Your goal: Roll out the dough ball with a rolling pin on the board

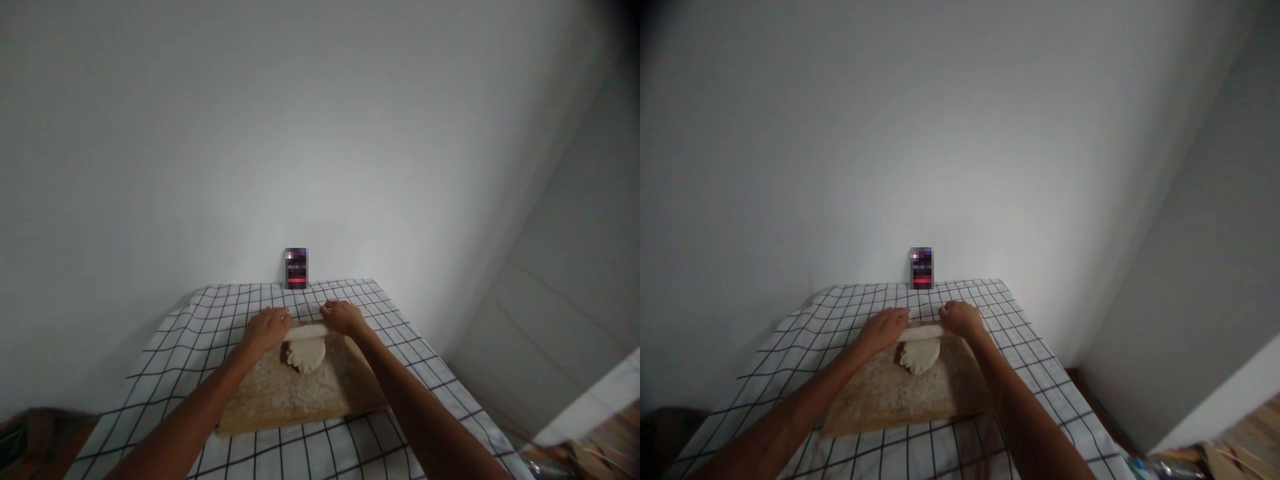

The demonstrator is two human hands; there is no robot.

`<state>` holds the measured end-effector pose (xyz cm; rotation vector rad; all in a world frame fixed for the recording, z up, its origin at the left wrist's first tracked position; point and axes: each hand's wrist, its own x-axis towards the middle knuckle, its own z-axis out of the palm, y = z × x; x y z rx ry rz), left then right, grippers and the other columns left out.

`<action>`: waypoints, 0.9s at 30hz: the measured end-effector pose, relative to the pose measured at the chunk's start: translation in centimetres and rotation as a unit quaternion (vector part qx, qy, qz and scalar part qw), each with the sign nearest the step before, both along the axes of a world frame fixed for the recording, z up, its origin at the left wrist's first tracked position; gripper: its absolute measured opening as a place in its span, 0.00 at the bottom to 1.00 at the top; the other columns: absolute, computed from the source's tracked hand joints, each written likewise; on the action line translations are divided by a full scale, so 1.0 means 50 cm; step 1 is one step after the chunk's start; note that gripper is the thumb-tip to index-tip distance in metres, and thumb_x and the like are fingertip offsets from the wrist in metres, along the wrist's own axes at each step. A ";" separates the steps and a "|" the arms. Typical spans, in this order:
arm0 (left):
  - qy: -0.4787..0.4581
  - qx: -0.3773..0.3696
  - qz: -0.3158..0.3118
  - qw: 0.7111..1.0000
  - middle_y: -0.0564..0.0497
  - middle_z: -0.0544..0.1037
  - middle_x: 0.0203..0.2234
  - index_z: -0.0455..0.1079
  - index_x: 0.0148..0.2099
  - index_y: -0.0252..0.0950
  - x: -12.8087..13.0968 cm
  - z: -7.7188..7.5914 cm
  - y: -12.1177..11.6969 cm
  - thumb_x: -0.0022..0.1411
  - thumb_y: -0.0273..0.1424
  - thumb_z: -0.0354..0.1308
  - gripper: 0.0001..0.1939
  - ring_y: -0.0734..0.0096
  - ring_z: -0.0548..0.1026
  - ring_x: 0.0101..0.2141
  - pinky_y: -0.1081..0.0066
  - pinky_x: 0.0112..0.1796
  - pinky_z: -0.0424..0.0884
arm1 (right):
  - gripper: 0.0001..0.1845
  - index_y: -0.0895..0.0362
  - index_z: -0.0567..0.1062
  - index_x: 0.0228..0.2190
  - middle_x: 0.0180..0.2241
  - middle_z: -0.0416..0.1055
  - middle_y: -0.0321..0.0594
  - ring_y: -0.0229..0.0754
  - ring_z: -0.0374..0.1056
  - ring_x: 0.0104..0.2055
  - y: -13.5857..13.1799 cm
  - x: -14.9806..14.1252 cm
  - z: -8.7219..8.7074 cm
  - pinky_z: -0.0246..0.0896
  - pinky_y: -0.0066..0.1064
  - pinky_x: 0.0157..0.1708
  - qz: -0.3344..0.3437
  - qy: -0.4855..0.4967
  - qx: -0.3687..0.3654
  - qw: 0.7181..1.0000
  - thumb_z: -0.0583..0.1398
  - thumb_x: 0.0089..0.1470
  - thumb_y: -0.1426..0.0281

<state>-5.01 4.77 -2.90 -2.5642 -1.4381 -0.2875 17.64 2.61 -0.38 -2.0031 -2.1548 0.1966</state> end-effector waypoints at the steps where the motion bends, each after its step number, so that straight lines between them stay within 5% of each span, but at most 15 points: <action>1: -0.005 0.011 0.002 1.000 0.45 0.76 0.51 0.71 0.45 0.38 0.002 0.001 -0.015 0.62 0.30 0.47 0.13 0.60 0.71 0.51 0.59 0.53 0.64 | 0.26 0.54 0.79 0.45 0.47 0.79 0.51 0.52 0.75 0.49 -0.012 0.001 -0.002 0.65 0.39 0.45 0.001 -0.002 0.004 1.000 0.44 0.69 0.59; 9: -0.103 0.137 0.014 0.985 0.46 0.81 0.42 0.69 0.48 0.40 0.024 0.002 -0.096 0.63 0.39 0.45 0.17 0.54 0.74 0.46 0.54 0.46 0.71 | 0.24 0.53 0.77 0.48 0.51 0.78 0.46 0.46 0.73 0.53 -0.101 0.005 -0.025 0.64 0.35 0.51 0.054 -0.003 0.072 0.996 0.44 0.71 0.65; 18: -0.127 0.143 -0.011 0.982 0.51 0.78 0.48 0.65 0.52 0.46 0.019 -0.001 -0.142 0.61 0.42 0.46 0.19 0.58 0.69 0.52 0.54 0.50 0.69 | 0.24 0.53 0.73 0.58 0.61 0.71 0.41 0.46 0.63 0.65 -0.206 0.009 -0.075 0.55 0.42 0.65 0.083 0.070 0.160 0.981 0.44 0.71 0.65; 22: -0.122 0.120 -0.001 0.985 0.49 0.80 0.44 0.66 0.51 0.46 0.022 -0.003 -0.119 0.62 0.42 0.45 0.18 0.56 0.74 0.46 0.56 0.44 0.72 | 0.24 0.53 0.77 0.51 0.58 0.74 0.40 0.44 0.66 0.62 -0.181 0.009 -0.055 0.57 0.39 0.62 0.080 0.061 0.148 0.984 0.44 0.71 0.66; 27: -0.075 0.052 0.030 0.995 0.43 0.79 0.44 0.66 0.50 0.40 0.034 0.006 -0.035 0.64 0.39 0.43 0.18 0.56 0.73 0.46 0.56 0.45 0.70 | 0.25 0.54 0.77 0.49 0.53 0.76 0.46 0.46 0.72 0.54 -0.079 0.015 -0.017 0.64 0.34 0.49 0.047 -0.017 0.049 0.998 0.42 0.71 0.65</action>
